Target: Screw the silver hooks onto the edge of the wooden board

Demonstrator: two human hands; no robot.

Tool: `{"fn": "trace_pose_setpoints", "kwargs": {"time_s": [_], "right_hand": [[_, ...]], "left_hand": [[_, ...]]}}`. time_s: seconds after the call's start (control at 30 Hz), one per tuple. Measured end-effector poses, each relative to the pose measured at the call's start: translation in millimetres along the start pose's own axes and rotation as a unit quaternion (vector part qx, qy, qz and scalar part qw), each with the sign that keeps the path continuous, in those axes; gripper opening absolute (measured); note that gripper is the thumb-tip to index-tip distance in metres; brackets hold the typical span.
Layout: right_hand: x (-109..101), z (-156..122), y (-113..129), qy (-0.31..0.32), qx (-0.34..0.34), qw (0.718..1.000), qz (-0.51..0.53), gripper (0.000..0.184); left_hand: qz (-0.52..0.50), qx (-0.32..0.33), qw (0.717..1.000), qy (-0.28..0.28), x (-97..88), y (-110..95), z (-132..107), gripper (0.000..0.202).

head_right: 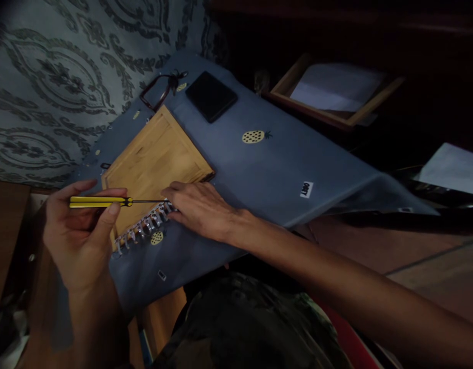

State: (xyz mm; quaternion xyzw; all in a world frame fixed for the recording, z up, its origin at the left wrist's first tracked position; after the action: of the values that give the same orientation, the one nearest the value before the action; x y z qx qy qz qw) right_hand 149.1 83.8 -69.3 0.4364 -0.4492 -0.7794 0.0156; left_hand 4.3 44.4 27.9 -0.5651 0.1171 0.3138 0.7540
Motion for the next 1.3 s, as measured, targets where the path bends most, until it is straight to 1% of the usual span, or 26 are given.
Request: {"fn": "trace_pose_setpoints", "kwargs": {"time_s": [0.13, 0.2, 0.3, 0.37, 0.47, 0.53, 0.63, 0.73, 0.83, 0.97, 1.1, 1.3], "right_hand": [[0.0, 0.4, 0.0, -0.007, -0.004, 1.000, -0.001, 0.031], [0.5, 0.6, -0.1, -0.006, -0.004, 1.000, 0.000, 0.031], [0.4, 0.5, -0.4, -0.009, -0.006, 1.000, 0.003, 0.032], [0.2, 0.3, -0.5, -0.013, -0.007, 1.000, -0.001, 0.033], [0.6, 0.2, -0.4, -0.014, -0.010, 1.000, -0.009, 0.033], [1.2, 0.3, -0.5, -0.013, -0.010, 1.000, -0.012, 0.033], [1.6, 0.5, -0.6, -0.012, -0.009, 1.000, -0.014, 0.034], [1.8, 0.4, -0.6, -0.011, -0.009, 1.000, -0.011, 0.035], [1.4, 0.1, -0.4, -0.011, -0.007, 1.000, -0.007, 0.035], [0.6, 0.3, -0.4, -0.010, 0.000, 1.000, -0.003, 0.036], [-0.4, 0.6, -0.4, -0.001, 0.007, 1.000, 0.006, 0.034], [-4.9, -0.5, -7.7, -0.003, 0.028, 0.999, 0.036, 0.039]], "left_hand": [[0.004, 0.003, 1.000, 0.016, 2.5, -1.6, 0.6, 0.036], [0.004, 0.007, 1.000, 0.015, 4.0, -1.7, 0.8, 0.031], [0.017, 0.029, 0.999, -0.015, 2.4, -3.7, 1.4, 0.023], [0.057, 0.041, 0.996, -0.047, -0.8, -5.8, 2.2, 0.024], [0.110, 0.027, 0.990, -0.078, -4.5, -6.7, 4.7, 0.027], [0.115, 0.010, 0.989, -0.087, -5.9, -6.7, 6.5, 0.027], [0.100, -0.002, 0.989, -0.105, -8.5, -7.3, 8.2, 0.033], [0.081, 0.008, 0.990, -0.115, -10.2, -9.4, 9.1, 0.039], [0.059, 0.025, 0.992, -0.105, -9.9, -11.4, 10.4, 0.041], [0.038, 0.034, 0.996, -0.071, -7.1, -11.8, 12.8, 0.040], [0.042, 0.006, 0.998, -0.041, -5.7, -5.3, 14.0, 0.030], [0.036, -0.022, 0.999, -0.007, -7.2, 2.1, 12.3, 0.025]]}}
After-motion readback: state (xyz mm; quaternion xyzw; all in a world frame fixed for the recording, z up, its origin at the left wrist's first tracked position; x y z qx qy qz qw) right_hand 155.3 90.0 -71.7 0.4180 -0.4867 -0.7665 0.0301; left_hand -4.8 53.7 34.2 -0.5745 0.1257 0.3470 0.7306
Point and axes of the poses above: each hand's wrist, its own z-axis towards the middle knuckle, its own x-axis out of the palm, y = z × x, the point moved 8 cm from there along z, towards the middle knuckle, and after that the axes turned 7 degrees about -x, right-handed, at the moved point
